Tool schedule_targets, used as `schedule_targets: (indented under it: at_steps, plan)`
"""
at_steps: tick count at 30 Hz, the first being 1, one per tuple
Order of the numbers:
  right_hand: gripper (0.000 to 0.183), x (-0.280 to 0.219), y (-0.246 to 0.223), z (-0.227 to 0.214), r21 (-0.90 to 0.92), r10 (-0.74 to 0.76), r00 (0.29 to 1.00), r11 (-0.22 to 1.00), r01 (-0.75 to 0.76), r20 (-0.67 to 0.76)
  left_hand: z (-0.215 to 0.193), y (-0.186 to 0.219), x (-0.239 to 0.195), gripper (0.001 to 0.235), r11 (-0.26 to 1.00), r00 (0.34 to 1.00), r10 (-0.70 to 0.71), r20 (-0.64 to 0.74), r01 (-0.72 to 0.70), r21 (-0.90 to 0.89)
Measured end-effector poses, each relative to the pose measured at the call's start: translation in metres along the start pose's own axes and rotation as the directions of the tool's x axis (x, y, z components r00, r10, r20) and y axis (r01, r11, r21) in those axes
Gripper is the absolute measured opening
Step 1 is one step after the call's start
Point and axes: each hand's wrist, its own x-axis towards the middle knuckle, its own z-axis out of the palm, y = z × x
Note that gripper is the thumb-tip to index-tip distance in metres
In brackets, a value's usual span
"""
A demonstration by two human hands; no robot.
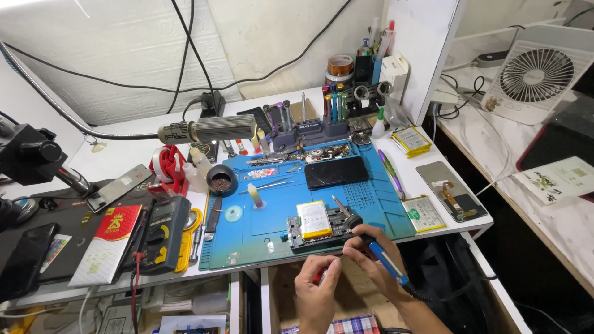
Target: The person uses a soldering iron to apply solder to a circuit board with a battery attached. They then use tweezers to apply a liquid substance from a small tube onto the soldered area.
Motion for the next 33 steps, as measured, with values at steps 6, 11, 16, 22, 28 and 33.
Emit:
schedule_targets:
  at_steps: [6, 11, 16, 22, 28, 33]
  plan:
    - [0.033, 0.002, -0.002, -0.002, -0.082, -0.033, 0.999, 0.996, 0.036, 0.039, 0.001, -0.001, 0.0, 0.01, 0.999, 0.999, 0.039, -0.021, -0.039, -0.015]
    - [0.035, 0.0, -0.006, 0.003, 0.112, 0.118, 0.993, 0.987, -0.117, 0.002, 0.001, -0.002, 0.0, 0.011, 0.998, 0.998, 0.061, -0.013, -0.062, -0.017]
    - [0.037, 0.0, -0.01, 0.005, 0.211, 0.228, 0.974, 0.952, -0.221, -0.007, 0.0, -0.005, 0.002, 0.01, 0.989, 0.99, 0.141, -0.021, -0.142, -0.053]
    - [0.033, -0.001, 0.003, -0.004, -0.086, -0.095, 0.995, 0.992, 0.096, 0.011, 0.005, -0.005, -0.002, 0.009, 0.992, 0.992, 0.123, -0.009, -0.123, -0.028]
    - [0.032, -0.001, 0.007, -0.006, -0.256, -0.068, 0.997, 0.965, 0.055, -0.042, 0.006, 0.0, -0.003, 0.01, 0.999, 0.999, 0.037, -0.019, -0.036, 0.027]
    - [0.038, 0.001, -0.001, -0.005, -0.195, -0.144, 0.988, 0.969, 0.151, 0.047, 0.004, -0.001, -0.004, 0.01, 1.0, 0.998, 0.0, -0.064, 0.0, 0.004]
